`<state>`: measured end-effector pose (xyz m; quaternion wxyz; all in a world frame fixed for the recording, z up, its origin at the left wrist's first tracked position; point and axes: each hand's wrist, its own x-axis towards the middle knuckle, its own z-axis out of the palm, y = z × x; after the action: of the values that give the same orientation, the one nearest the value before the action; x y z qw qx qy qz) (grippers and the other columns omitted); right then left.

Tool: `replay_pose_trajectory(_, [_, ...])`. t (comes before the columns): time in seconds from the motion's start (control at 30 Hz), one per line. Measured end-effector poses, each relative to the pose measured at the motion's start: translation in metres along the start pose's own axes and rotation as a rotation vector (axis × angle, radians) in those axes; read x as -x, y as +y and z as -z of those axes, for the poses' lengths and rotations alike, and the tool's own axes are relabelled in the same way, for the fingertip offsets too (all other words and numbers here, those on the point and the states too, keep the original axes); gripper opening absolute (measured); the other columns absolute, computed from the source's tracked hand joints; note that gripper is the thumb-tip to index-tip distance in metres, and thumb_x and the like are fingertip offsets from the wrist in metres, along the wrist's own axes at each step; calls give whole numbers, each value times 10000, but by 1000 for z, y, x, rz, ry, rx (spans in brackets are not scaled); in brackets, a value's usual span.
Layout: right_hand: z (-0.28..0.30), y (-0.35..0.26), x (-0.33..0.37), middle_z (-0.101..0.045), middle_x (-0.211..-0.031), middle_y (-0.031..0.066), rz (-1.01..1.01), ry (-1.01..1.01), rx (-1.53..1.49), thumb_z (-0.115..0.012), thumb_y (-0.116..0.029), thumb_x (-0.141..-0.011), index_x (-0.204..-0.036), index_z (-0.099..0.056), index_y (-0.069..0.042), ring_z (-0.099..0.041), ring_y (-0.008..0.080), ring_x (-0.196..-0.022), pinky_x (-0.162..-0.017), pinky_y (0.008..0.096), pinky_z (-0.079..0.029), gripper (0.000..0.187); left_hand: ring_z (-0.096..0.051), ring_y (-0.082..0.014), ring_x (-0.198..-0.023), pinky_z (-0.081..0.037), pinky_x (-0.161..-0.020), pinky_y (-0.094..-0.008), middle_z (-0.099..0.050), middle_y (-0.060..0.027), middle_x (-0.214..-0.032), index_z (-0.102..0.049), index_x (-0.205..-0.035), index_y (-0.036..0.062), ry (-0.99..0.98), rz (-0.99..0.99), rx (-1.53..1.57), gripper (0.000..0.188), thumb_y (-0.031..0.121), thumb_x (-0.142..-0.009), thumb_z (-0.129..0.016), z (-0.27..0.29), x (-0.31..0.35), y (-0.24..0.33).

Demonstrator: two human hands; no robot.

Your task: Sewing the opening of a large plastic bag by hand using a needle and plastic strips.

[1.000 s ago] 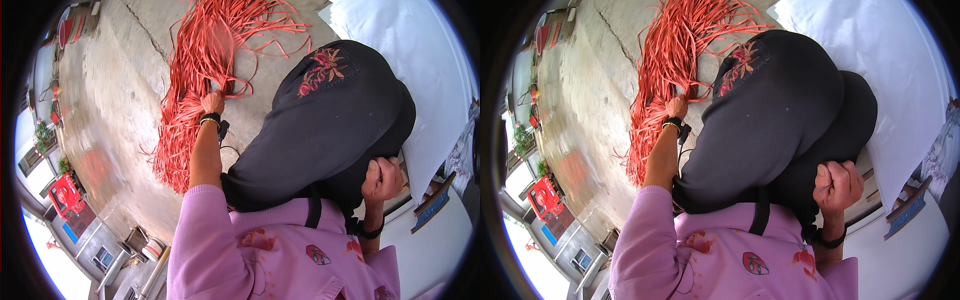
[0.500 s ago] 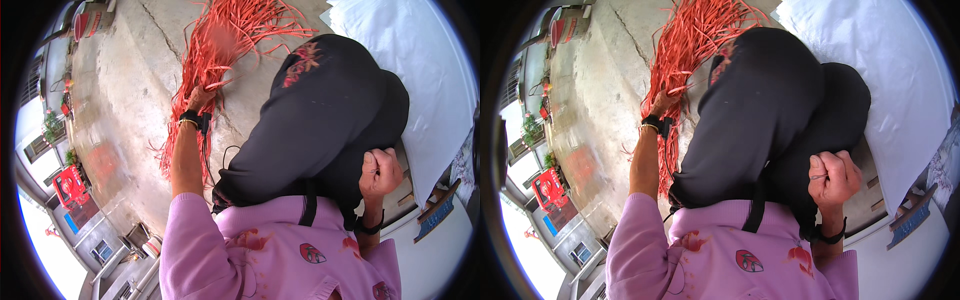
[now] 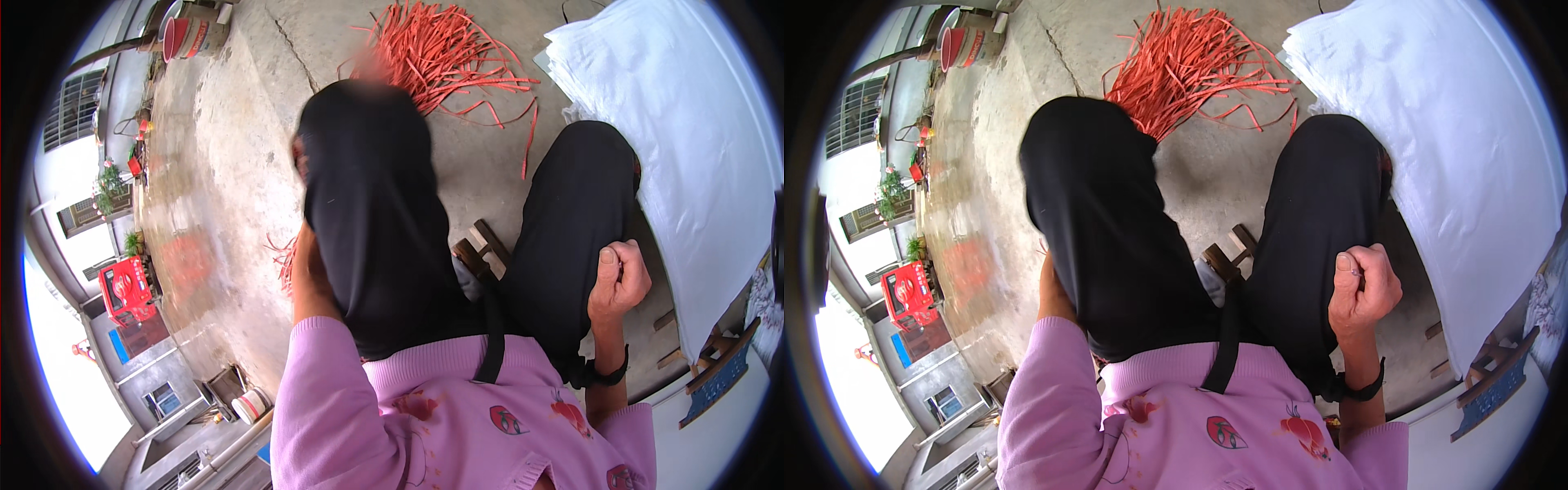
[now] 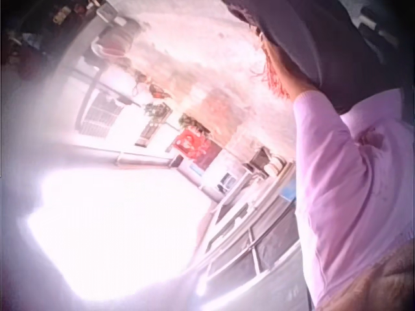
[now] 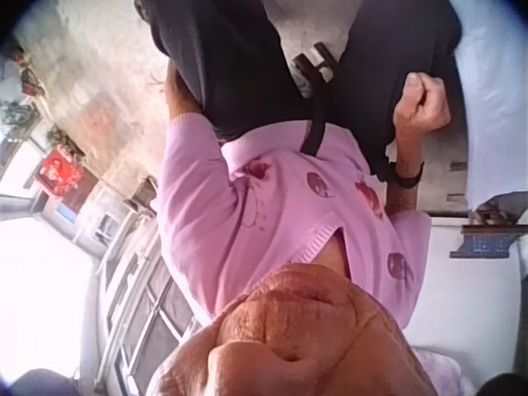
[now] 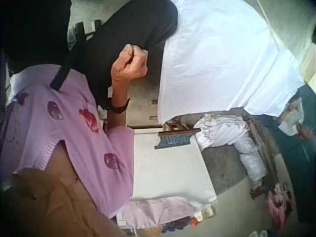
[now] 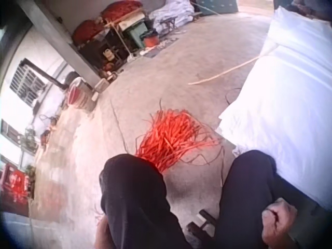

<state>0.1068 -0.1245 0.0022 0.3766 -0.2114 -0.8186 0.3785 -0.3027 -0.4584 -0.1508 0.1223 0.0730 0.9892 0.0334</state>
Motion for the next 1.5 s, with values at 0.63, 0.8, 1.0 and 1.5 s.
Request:
replay_pose_trajectory(0.63, [-312, -43, -166, -465, -608, 169, 451, -1256, 199, -498, -123, -814, -656, -489, -7, -524, 345, -601, -521, 438, -394, 196, -299, -29, -490, -268, -443, -207, -352, 70, -582, -512, -797, 53, -442, -152, 1245, 120, 138, -871, -554, 131, -63, 18])
replay_pose_trajectory(0.8, [-469, -32, -105, -545, -688, 119, 352, -1192, -162, -502, -128, -777, -660, -555, -29, -557, 291, -631, -547, 385, -444, 162, -319, -27, -487, -280, -432, -205, -374, 65, -584, -505, -793, 51, -619, -229, 1136, 181, 203, -871, -563, 149, -58, 20])
replay_pose_trajectory(1.0, [-567, -11, -141, -588, -798, 1, -172, -1129, -1192, -551, -242, -802, -829, -579, -107, -550, 179, -755, -651, 367, -452, 141, -313, -26, -453, -251, -393, -212, -362, 70, -562, -476, -792, 62, -738, -276, 1015, 163, 185, -866, -554, 163, -37, -4])
replay_pose_trajectory(1.5, [-298, 11, -452, -654, -925, -15, 180, -330, 223, -464, -386, -901, -1019, -633, -100, -478, 45, -681, -640, 204, -401, 352, -355, 8, -543, -290, -460, -160, -402, 55, -722, -497, -1122, -20, -410, 53, 1428, 279, 172, -921, -473, 168, -26, -101])
